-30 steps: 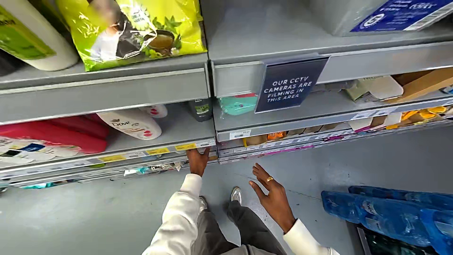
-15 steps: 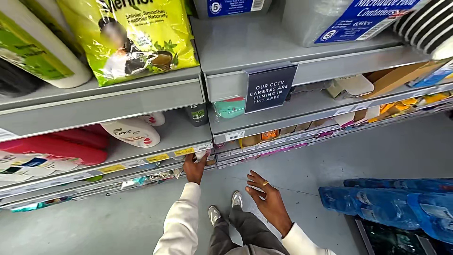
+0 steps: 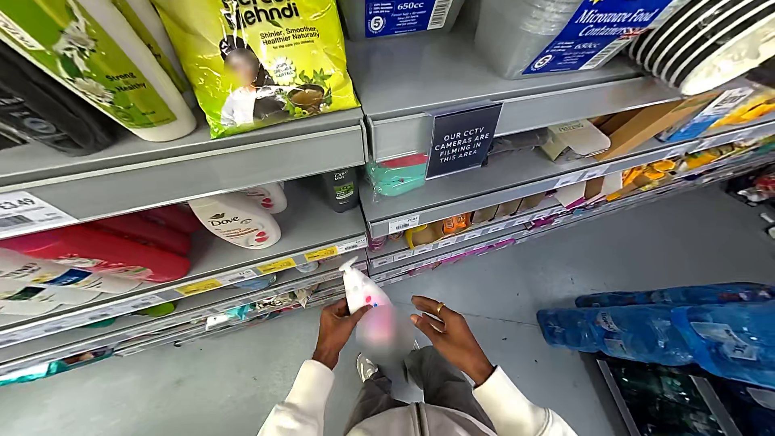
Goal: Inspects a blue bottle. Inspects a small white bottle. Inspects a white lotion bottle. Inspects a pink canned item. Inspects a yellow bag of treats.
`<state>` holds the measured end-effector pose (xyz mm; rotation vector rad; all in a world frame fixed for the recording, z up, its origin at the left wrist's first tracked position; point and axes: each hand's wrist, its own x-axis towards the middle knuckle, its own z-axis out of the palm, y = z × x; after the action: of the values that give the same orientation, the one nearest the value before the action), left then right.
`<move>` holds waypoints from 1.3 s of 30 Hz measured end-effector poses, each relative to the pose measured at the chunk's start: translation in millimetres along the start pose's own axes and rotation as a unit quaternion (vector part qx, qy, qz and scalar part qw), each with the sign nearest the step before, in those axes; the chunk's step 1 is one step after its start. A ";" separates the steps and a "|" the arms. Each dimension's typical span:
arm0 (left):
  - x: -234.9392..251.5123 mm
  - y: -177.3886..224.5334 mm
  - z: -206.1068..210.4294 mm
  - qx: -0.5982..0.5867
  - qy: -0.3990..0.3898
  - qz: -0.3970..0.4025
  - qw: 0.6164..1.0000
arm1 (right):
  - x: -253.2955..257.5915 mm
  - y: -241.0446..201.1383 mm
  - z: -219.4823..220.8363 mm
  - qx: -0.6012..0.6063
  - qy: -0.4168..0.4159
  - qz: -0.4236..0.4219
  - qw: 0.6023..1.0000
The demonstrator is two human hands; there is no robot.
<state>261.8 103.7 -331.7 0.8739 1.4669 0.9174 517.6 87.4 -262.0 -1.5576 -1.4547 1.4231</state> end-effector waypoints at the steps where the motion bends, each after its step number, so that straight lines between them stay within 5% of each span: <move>1: -14.0 10.8 2.3 -0.020 -0.024 0.002 1.000 | 2.9 -3.3 -0.9 0.002 -0.014 -0.008 1.000; 5: -63.0 69.4 13.1 -0.091 -0.089 0.048 0.991 | 7.0 -36.5 -6.4 0.069 -0.088 -0.045 0.993; 15: -108.6 162.4 42.7 -0.149 -0.007 0.195 0.969 | -9.6 -133.5 -50.2 0.218 -0.094 -0.067 0.969; 23: -122.0 189.7 49.6 -0.116 -0.071 0.268 0.954 | -12.3 -159.7 -85.2 0.253 -0.124 -0.083 0.956; 32: -126.3 196.3 50.7 -0.063 -0.163 0.211 0.962 | -11.2 -154.9 -101.1 0.241 -0.151 -0.113 0.952; 39: -128.3 185.9 56.5 -0.136 -0.141 0.193 0.961 | -10.4 -152.2 -107.6 0.177 -0.192 -0.128 0.957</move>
<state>332.8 69.1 -112.7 1.0527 0.9128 1.1941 569.2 141.5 -91.0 -0.8719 -1.4467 1.7716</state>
